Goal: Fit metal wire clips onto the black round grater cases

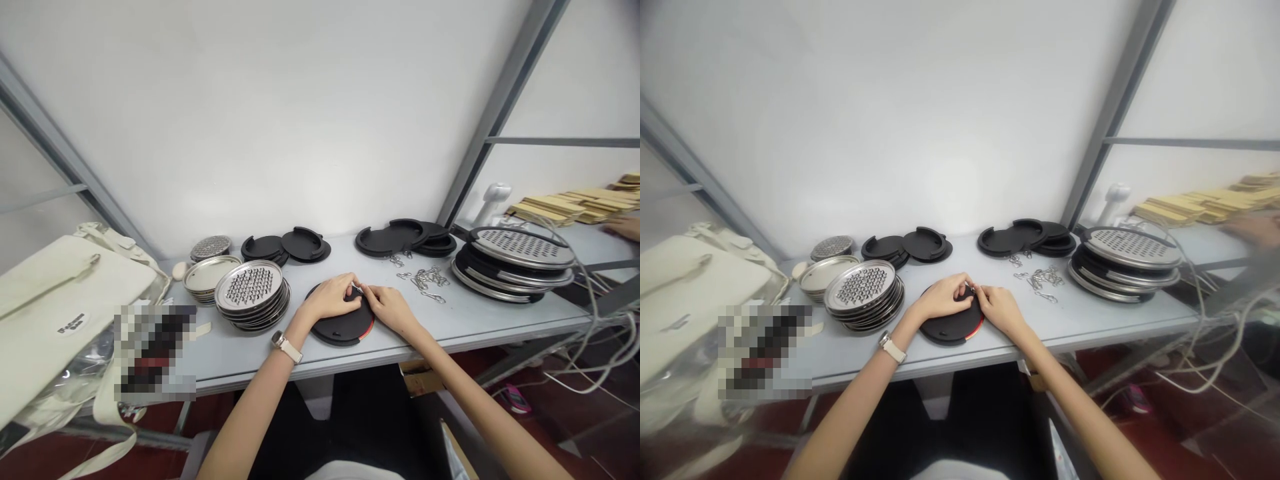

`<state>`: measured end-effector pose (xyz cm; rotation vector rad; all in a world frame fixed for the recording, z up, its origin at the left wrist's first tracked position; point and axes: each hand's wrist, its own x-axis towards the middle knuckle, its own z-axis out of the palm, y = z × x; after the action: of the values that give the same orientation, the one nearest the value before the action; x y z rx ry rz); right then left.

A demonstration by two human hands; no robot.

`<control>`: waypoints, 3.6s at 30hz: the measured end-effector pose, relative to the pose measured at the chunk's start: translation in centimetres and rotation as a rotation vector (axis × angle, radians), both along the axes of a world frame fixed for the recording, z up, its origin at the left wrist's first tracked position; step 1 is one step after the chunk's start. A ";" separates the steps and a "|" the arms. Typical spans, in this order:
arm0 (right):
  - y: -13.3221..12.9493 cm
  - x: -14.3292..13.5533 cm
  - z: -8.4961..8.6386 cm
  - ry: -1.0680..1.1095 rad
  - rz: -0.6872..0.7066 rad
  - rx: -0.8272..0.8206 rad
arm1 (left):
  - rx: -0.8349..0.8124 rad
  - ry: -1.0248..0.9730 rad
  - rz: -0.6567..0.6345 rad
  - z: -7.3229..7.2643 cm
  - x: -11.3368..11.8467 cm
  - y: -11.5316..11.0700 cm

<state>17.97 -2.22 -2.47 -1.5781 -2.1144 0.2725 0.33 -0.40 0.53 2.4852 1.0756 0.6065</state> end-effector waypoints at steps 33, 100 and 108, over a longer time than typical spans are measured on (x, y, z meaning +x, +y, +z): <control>-0.6 -0.1 -0.5 -0.065 -0.057 0.068 | 0.010 -0.074 -0.082 -0.5 -0.1 0.3; -1.1 0.3 0.4 0.154 0.122 -0.024 | 0.043 -0.013 -0.083 0.0 -0.1 -0.2; -1.2 0.2 0.6 0.166 0.123 -0.032 | 0.050 -0.006 -0.078 0.1 -0.1 -0.2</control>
<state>18.15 -3.47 -1.90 -1.3937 -2.0894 0.4645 0.20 -0.64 0.60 2.5531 0.9673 0.6238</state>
